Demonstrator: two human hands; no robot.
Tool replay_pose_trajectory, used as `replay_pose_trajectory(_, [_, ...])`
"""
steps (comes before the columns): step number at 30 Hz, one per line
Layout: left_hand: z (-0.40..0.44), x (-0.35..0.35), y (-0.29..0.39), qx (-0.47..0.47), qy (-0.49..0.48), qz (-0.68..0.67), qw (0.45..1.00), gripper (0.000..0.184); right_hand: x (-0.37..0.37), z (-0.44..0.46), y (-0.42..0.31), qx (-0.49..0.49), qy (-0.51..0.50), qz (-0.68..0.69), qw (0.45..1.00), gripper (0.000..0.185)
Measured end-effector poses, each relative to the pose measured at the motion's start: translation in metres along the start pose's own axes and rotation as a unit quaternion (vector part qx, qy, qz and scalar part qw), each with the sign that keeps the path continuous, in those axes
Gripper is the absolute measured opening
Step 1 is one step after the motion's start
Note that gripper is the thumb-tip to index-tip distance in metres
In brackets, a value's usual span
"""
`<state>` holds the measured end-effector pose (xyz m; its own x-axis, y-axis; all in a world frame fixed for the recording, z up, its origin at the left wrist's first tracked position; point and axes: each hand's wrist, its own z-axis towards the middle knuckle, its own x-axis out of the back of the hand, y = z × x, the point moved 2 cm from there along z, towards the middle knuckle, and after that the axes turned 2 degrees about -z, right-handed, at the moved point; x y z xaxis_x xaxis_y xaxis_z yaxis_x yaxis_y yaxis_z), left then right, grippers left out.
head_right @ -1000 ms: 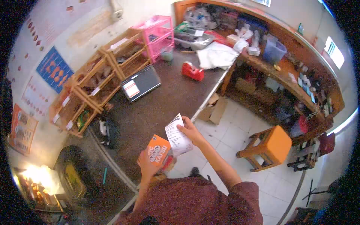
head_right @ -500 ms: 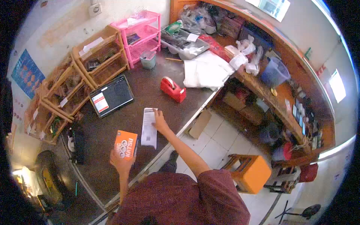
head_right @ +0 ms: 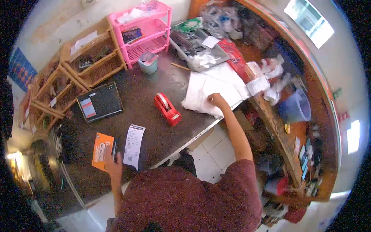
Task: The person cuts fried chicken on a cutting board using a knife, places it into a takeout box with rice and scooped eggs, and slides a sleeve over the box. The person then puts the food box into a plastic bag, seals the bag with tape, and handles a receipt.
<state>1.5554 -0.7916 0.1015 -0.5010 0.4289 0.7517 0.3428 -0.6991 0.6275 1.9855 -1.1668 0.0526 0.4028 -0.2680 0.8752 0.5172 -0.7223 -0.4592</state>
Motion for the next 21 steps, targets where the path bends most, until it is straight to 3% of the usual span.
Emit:
replay_pose_trajectory(1, [-0.005,-0.011,0.016,0.0,-0.026,0.002,1.0,0.047,-0.003,0.004,-0.003,0.03,-0.055,-0.015,0.998,0.013])
replay_pose_trajectory(5, [-0.025,-0.06,0.055,0.028,-0.062,-0.028,0.997,0.037,-0.019,-0.007,-0.003,0.138,0.084,-0.099,0.982,0.012])
replay_pose_trajectory(12, [-0.03,-0.104,0.127,0.081,-0.044,-0.068,0.993,0.03,-0.002,0.002,0.005,0.185,0.08,0.059,0.978,0.007])
replay_pose_trajectory(15, [-0.029,-0.112,0.154,0.067,-0.035,-0.087,0.993,0.03,0.015,0.006,0.0,0.092,0.049,0.141,0.985,0.005])
replay_pose_trajectory(16, [-0.027,-0.116,0.161,0.063,-0.036,-0.095,0.993,0.03,0.017,0.012,-0.002,0.137,0.11,0.154,0.972,0.007])
replay_pose_trajectory(20, [-0.034,-0.13,0.175,0.034,-0.048,-0.113,0.992,0.028,-0.003,0.017,0.006,0.139,-0.075,0.0,0.987,0.005])
replay_pose_trajectory(21, [-0.035,-0.133,0.176,0.024,-0.048,-0.119,0.991,0.028,-0.001,0.003,-0.007,0.156,-0.031,-0.023,0.987,0.009])
